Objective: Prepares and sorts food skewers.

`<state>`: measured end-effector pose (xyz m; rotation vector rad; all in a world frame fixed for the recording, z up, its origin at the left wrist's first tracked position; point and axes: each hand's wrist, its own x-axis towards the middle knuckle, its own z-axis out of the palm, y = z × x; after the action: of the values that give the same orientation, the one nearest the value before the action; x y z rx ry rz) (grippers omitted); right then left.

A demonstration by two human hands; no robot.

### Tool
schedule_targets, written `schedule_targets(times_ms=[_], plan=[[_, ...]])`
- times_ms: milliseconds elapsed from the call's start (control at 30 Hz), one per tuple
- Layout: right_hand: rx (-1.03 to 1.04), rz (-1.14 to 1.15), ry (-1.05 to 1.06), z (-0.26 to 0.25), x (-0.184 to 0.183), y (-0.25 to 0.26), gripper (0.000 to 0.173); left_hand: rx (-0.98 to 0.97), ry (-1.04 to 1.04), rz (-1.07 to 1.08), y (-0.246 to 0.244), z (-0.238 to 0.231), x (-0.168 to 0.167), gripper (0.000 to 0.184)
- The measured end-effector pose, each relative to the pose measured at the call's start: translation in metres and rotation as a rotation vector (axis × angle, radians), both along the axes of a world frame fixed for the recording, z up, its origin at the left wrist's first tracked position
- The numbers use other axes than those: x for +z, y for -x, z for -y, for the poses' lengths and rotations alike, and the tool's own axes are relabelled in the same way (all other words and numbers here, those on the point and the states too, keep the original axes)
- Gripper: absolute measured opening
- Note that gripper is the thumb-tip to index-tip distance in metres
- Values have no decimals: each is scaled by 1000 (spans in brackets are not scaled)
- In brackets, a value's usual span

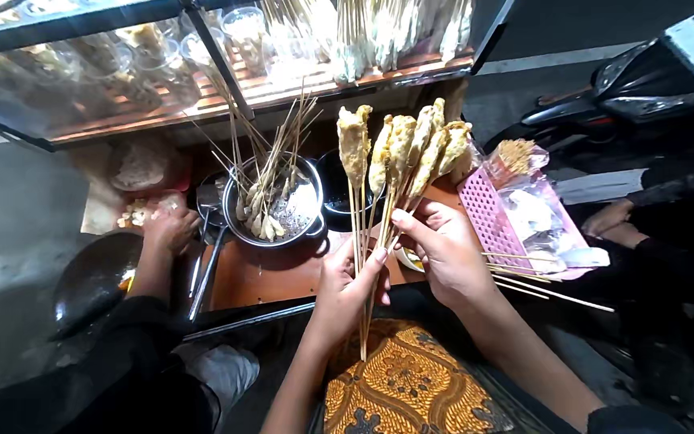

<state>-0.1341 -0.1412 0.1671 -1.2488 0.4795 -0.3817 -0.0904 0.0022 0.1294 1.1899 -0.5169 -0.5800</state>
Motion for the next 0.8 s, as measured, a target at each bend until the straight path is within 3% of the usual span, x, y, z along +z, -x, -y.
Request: schedule_targets(times_ms=[100,200,633,733,800], plan=[[35,12,224,2,-3,-1,8,48,-23,51,-4,5,1,19],[38,15,315,1,-1,-3,9,87,-43,25,-6,12,4,17],[-143,156,209,1,-10,-9,18,237,-75,205,-17,18,-3,24],[-238,216,126,20,3,-9,20,368,-48,121,-25,11,1,21],[-267,232,218,49,17,-1,20,509,-83,60,-34,2,2,19]])
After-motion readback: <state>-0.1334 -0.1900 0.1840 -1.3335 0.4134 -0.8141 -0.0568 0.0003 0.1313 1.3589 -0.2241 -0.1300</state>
